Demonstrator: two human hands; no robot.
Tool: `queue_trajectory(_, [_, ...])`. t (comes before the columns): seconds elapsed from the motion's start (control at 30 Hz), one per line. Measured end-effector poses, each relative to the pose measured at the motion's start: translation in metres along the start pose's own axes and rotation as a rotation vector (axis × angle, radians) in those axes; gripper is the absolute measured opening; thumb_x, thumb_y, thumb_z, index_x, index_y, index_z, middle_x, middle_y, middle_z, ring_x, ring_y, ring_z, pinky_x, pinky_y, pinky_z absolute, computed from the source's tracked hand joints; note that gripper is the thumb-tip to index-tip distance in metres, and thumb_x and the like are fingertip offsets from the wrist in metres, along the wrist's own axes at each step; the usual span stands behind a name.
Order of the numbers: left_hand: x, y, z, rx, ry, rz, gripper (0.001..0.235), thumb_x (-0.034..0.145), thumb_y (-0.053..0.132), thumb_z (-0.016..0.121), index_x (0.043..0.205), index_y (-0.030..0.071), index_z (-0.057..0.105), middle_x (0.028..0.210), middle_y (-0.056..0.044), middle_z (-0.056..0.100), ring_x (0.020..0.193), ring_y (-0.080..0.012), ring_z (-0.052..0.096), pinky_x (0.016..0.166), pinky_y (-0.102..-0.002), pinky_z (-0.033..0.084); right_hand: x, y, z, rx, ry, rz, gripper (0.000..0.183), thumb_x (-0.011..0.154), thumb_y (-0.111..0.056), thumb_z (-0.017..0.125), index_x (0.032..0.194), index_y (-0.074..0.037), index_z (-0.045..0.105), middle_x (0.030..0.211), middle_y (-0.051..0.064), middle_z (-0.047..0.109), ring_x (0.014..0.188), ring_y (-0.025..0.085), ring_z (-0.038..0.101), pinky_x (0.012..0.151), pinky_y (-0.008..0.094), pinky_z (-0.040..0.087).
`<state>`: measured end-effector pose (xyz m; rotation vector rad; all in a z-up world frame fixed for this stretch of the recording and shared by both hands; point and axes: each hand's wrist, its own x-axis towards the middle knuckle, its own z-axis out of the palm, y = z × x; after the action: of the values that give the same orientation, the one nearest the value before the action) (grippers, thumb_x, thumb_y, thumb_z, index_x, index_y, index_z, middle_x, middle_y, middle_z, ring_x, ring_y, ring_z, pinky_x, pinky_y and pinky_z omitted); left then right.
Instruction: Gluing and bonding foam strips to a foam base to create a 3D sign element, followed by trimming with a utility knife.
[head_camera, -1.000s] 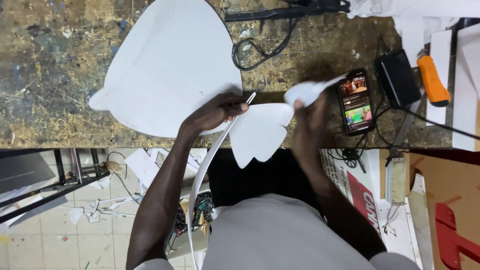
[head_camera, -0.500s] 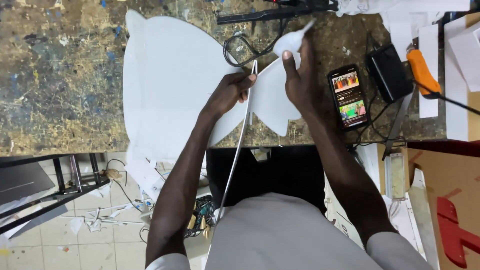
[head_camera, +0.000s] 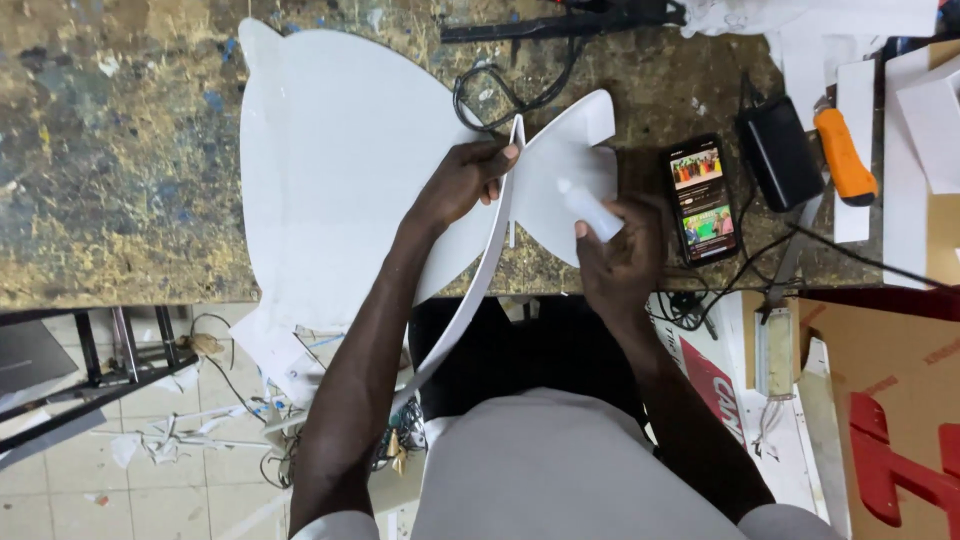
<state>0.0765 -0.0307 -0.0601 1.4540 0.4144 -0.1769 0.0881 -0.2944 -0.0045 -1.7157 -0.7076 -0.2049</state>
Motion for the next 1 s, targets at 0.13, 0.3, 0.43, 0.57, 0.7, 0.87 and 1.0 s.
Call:
queue_trajectory(0.13, [0.006, -0.007, -0.001, -0.007, 0.0, 0.005, 0.056, 0.11, 0.043, 0.076, 0.14, -0.004, 0.076, 0.086, -0.009, 0.068, 0.076, -0.0144, 0.075, 0.069, -0.027, 0.068, -0.009, -0.006, 0.015, -0.263, -0.026, -0.154, 0.038, 0.096, -0.007, 0.096, 0.126, 0.0, 0.075, 0.121, 0.016, 0.068, 0.111, 0.037, 0.078, 0.09, 0.048, 0.068])
queue_trajectory(0.3, [0.008, -0.008, 0.0, -0.023, 0.002, 0.018, 0.059, 0.11, 0.04, 0.076, 0.148, -0.005, 0.071, 0.089, -0.01, 0.069, 0.074, -0.0137, 0.075, 0.067, -0.027, 0.068, -0.005, 0.009, 0.04, -0.307, 0.003, -0.29, 0.031, 0.091, -0.001, 0.091, 0.121, -0.006, 0.081, 0.114, 0.011, 0.069, 0.105, 0.035, 0.079, 0.093, 0.047, 0.065])
queue_trajectory(0.43, [0.004, -0.004, 0.001, -0.018, 0.007, 0.013, 0.059, 0.112, 0.039, 0.074, 0.149, -0.006, 0.069, 0.089, -0.008, 0.068, 0.072, -0.0133, 0.075, 0.065, -0.028, 0.067, -0.003, 0.014, 0.049, -0.369, -0.002, -0.376, 0.035, 0.091, 0.003, 0.086, 0.122, -0.011, 0.079, 0.109, 0.006, 0.065, 0.096, 0.031, 0.079, 0.09, 0.043, 0.065])
queue_trajectory(0.57, [-0.002, -0.002, 0.001, -0.018, 0.01, 0.015, 0.056, 0.112, 0.035, 0.072, 0.151, -0.005, 0.068, 0.088, -0.009, 0.068, 0.072, -0.0138, 0.074, 0.064, -0.027, 0.067, -0.001, 0.025, 0.058, -0.354, -0.001, -0.378, 0.032, 0.092, 0.003, 0.088, 0.119, -0.011, 0.077, 0.105, 0.004, 0.062, 0.091, 0.032, 0.078, 0.085, 0.034, 0.063])
queue_trajectory(0.7, [0.004, -0.01, -0.001, -0.086, 0.01, 0.02, 0.055, 0.113, 0.031, 0.073, 0.155, -0.004, 0.065, 0.082, -0.007, 0.062, 0.063, -0.0142, 0.068, 0.055, -0.028, 0.059, 0.005, 0.03, 0.067, -0.362, 0.009, -0.411, 0.027, 0.095, 0.001, 0.085, 0.115, -0.013, 0.073, 0.101, 0.003, 0.058, 0.082, 0.029, 0.074, 0.077, 0.033, 0.061])
queue_trajectory(0.87, [-0.005, -0.01, 0.004, -0.206, 0.007, 0.004, 0.058, 0.115, 0.036, 0.072, 0.159, -0.002, 0.063, 0.075, -0.006, 0.056, 0.053, -0.0137, 0.059, 0.048, -0.025, 0.052, 0.005, 0.024, 0.07, -0.398, -0.007, -0.386, 0.028, 0.094, -0.001, 0.086, 0.114, -0.014, 0.072, 0.1, 0.002, 0.058, 0.082, 0.031, 0.075, 0.074, 0.026, 0.06])
queue_trajectory(1.0, [-0.013, 0.001, 0.006, -0.268, -0.005, -0.01, 0.058, 0.114, 0.032, 0.074, 0.16, -0.003, 0.062, 0.072, -0.006, 0.056, 0.052, -0.0127, 0.057, 0.045, -0.025, 0.049, 0.0, 0.022, 0.072, -0.334, 0.006, -0.334, 0.026, 0.095, 0.0, 0.085, 0.114, -0.015, 0.074, 0.1, 0.003, 0.059, 0.082, 0.034, 0.076, 0.079, 0.033, 0.061])
